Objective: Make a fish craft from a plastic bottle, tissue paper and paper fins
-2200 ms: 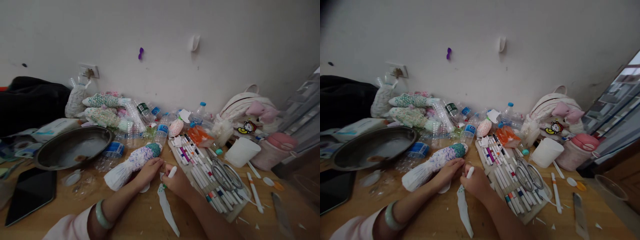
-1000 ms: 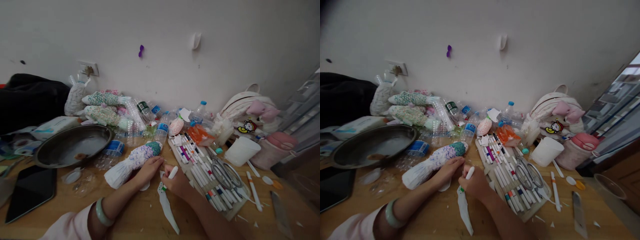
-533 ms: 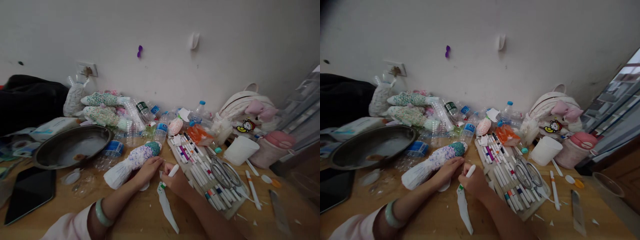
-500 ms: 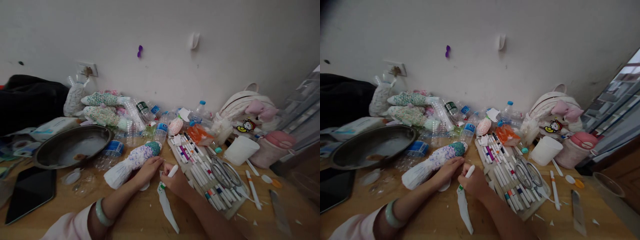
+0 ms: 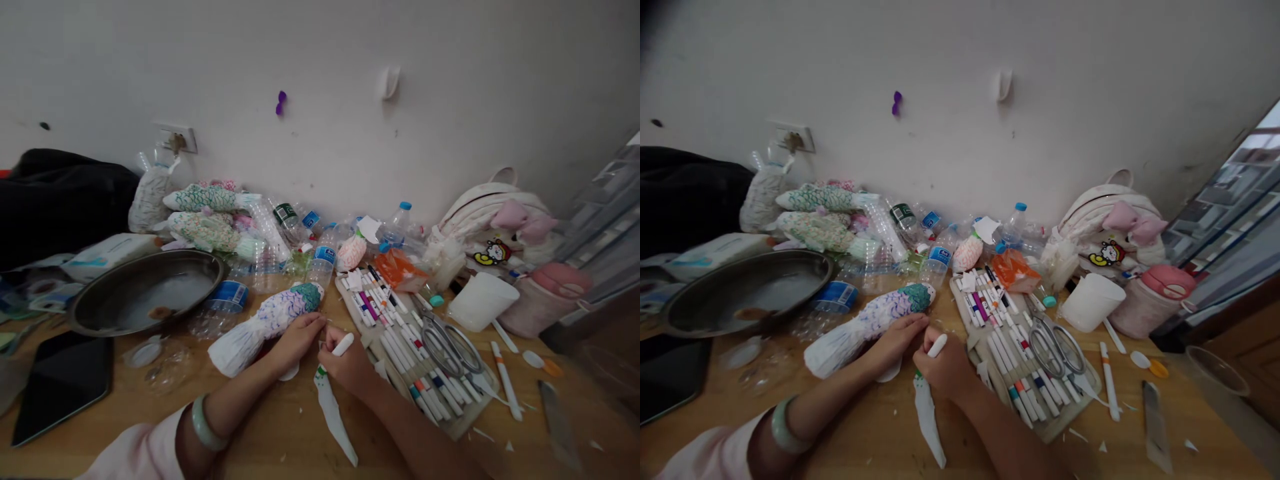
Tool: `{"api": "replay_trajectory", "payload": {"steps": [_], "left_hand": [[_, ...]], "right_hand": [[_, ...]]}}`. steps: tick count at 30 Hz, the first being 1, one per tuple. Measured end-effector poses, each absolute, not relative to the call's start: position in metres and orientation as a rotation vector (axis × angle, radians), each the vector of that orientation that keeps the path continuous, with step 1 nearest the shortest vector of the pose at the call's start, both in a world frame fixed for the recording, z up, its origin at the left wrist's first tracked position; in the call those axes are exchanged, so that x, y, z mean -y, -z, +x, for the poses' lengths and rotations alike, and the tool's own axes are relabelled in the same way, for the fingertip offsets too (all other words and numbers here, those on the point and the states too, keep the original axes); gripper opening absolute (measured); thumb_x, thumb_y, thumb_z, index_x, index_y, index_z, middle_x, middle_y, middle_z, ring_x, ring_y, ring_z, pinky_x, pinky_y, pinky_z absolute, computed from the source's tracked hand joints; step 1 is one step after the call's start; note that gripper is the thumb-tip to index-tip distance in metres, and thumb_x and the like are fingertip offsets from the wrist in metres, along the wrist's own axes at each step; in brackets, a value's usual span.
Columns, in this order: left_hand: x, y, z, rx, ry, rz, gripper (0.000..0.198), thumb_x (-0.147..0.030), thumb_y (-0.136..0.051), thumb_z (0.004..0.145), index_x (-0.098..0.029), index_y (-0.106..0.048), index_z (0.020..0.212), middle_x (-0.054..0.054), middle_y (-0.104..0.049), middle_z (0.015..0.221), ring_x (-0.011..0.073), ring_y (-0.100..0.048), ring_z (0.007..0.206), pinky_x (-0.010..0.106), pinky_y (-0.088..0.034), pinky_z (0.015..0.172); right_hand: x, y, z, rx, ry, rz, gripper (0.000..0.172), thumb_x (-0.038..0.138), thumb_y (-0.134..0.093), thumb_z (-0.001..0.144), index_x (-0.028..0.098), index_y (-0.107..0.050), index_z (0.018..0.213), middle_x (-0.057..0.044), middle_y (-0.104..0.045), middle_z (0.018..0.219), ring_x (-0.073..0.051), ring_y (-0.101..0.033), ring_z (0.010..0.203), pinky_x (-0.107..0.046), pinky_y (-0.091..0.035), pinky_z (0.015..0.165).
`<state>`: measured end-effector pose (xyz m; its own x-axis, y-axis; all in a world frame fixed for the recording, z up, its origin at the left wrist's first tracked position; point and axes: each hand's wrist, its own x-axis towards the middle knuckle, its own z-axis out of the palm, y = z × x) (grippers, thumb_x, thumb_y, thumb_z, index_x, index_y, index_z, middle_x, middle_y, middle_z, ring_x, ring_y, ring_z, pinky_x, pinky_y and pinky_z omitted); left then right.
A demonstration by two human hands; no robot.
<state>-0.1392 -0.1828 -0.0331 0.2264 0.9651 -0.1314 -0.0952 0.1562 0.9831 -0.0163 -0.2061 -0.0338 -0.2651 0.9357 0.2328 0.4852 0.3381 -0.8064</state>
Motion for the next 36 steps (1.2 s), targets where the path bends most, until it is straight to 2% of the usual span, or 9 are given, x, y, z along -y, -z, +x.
{"api": "replay_trajectory", "payload": {"steps": [13, 19, 24, 32, 36], "left_hand": [[0.185, 0.029, -0.138, -1.047, -0.989, 1.098, 0.023, -0.039, -0.055, 0.067, -0.02, -0.05, 0.055, -0.003, -0.042, 0.048, 0.0119, -0.036, 0.051, 0.027, -0.026, 0.052], [0.183, 0.032, -0.139, -1.032, -0.994, 1.12, 0.023, -0.038, -0.054, 0.068, -0.02, -0.048, 0.056, -0.002, -0.045, 0.054, 0.0118, -0.038, 0.053, 0.027, -0.027, 0.052], [0.182, 0.031, -0.141, -1.058, -0.961, 1.177, 0.024, -0.04, -0.052, 0.07, -0.02, -0.048, 0.056, -0.004, -0.04, 0.05, 0.0117, -0.035, 0.052, 0.027, -0.026, 0.051], [0.183, 0.031, -0.14, -1.061, -0.976, 1.149, 0.022, -0.04, -0.054, 0.067, -0.021, -0.049, 0.057, -0.002, -0.046, 0.055, 0.0133, -0.039, 0.056, 0.027, -0.029, 0.054], [0.183, 0.031, -0.139, -1.07, -0.966, 1.156, 0.024, -0.041, -0.053, 0.067, -0.021, -0.048, 0.057, -0.002, -0.045, 0.053, 0.0128, -0.038, 0.054, 0.027, -0.027, 0.052]], "right_hand": [[0.205, 0.03, -0.013, 1.819, -0.898, -1.232, 0.016, 0.016, -0.044, 0.058, 0.02, -0.03, 0.051, 0.007, -0.029, 0.047, -0.009, -0.028, 0.049, -0.023, -0.02, 0.047], [0.204, 0.036, -0.016, 1.969, -0.775, -1.266, 0.017, 0.013, -0.046, 0.056, 0.02, -0.031, 0.052, 0.007, -0.032, 0.047, -0.009, -0.029, 0.049, -0.024, -0.017, 0.047], [0.204, 0.029, -0.01, 1.868, -0.88, -1.238, 0.018, 0.015, -0.045, 0.058, 0.02, -0.029, 0.052, 0.007, -0.03, 0.048, -0.009, -0.028, 0.049, -0.022, -0.02, 0.047], [0.204, 0.031, -0.012, 2.035, -0.745, -1.323, 0.017, 0.013, -0.046, 0.057, 0.02, -0.031, 0.054, 0.007, -0.033, 0.049, -0.009, -0.029, 0.049, -0.024, -0.018, 0.047], [0.205, 0.028, -0.01, 1.976, -0.799, -1.283, 0.016, 0.014, -0.045, 0.058, 0.02, -0.031, 0.055, 0.006, -0.033, 0.05, -0.009, -0.029, 0.05, -0.023, -0.019, 0.047]]}}
